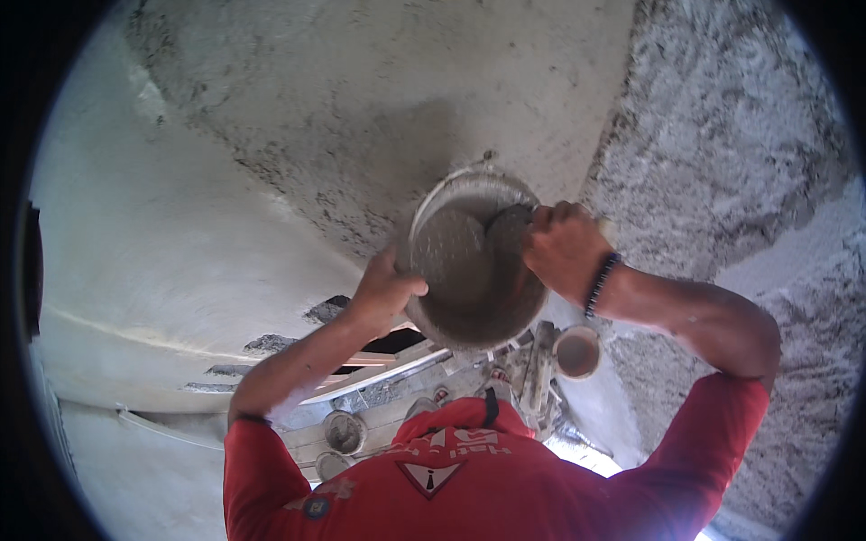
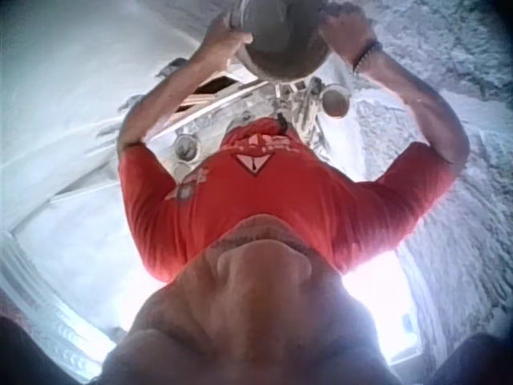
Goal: The person applies wet plaster to a wall using a trowel and a straight-edge tool. They take the plaster from a bucket and spread it across the surface, using the long straight-edge to level and smooth the finish.
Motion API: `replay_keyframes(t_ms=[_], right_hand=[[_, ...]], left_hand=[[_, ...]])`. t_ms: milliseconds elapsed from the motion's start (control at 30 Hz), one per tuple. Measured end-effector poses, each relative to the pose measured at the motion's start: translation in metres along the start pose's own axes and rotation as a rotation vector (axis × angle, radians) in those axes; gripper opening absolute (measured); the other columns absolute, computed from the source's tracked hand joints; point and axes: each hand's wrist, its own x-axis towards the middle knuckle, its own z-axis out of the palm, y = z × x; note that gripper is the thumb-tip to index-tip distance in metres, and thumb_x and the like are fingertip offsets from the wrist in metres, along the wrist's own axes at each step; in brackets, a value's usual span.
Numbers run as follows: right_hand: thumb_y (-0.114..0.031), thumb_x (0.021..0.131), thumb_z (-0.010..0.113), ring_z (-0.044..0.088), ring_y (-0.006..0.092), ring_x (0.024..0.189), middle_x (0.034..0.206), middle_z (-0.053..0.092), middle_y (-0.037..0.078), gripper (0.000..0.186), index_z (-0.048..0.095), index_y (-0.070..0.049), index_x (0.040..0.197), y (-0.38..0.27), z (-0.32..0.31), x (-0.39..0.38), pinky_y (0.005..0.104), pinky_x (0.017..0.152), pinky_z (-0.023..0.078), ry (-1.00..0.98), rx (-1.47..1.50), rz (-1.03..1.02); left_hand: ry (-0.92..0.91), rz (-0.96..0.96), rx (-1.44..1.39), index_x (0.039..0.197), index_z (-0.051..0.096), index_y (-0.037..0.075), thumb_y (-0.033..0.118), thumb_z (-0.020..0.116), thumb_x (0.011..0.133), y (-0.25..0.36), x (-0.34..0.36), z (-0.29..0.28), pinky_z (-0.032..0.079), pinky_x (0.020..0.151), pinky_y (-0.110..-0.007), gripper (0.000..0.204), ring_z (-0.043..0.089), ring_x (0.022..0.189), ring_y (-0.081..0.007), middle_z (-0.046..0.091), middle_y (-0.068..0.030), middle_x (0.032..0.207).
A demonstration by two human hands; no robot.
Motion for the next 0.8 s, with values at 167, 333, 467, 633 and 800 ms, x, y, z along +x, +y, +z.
replay_keyframes(t_ms=[167,333,467,633,800], right_hand=[[-0.02,0.079,0.059,0.064,0.0286,0.076,0.08,0.064,0.013,0.024,0.065,-0.008,0.098,0.0,0.049,-0.011,0.0388,0.063,0.052,-0.05,0.141,0.041],[-0.02,0.079,0.059,0.064,0.0328,0.074,0.085,0.064,0.018,0.04,0.057,-0.013,0.118,-0.017,0.085,-0.024,0.0441,0.066,0.052,-0.215,0.594,0.124],[-0.024,0.078,0.062,0.064,0.0359,0.079,0.086,0.066,0.017,0.04,0.059,-0.012,0.116,-0.046,0.104,-0.021,0.045,0.071,0.053,0.003,0.821,0.121],[-0.017,0.072,0.069,0.065,0.0324,0.076,0.091,0.066,0.016,0.041,0.062,-0.006,0.11,-0.022,0.039,-0.013,0.0405,0.069,0.053,0.175,0.873,0.052],[-0.009,0.068,0.07,0.064,0.0346,0.077,0.085,0.065,0.017,0.037,0.062,-0.003,0.104,0.02,-0.081,0.013,0.0397,0.07,0.053,0.313,0.79,-0.117]], left_hand=[[0.013,0.092,0.077,0.127,0.049,0.002,0.0,0.057,0.064,0.023,0.005,0.026,0.048,0.081,-0.031,0.064,0.061,0.087,-0.0196,0.065,-0.0129,0.097],[0.054,0.179,0.194,0.13,0.047,0.002,-0.001,0.056,0.066,0.009,0.003,0.025,0.048,0.08,-0.032,0.065,0.061,0.087,-0.0206,0.065,-0.0132,0.097],[0.05,0.125,0.08,0.129,0.048,0.0,-0.002,0.055,0.065,0.005,-0.004,0.01,0.047,0.081,-0.031,0.065,0.059,0.088,-0.0184,0.064,-0.0107,0.097],[0.055,-0.029,-0.135,0.125,0.048,0.002,-0.003,0.058,0.064,0.013,-0.035,-0.027,0.052,0.062,-0.033,0.062,0.059,0.081,-0.0203,0.06,-0.0112,0.097],[0.126,-0.073,-0.331,0.135,0.037,0.006,-0.007,0.053,0.068,-0.011,-0.075,-0.068,0.06,0.065,-0.037,0.07,0.063,0.088,-0.024,0.057,-0.0121,0.106]])
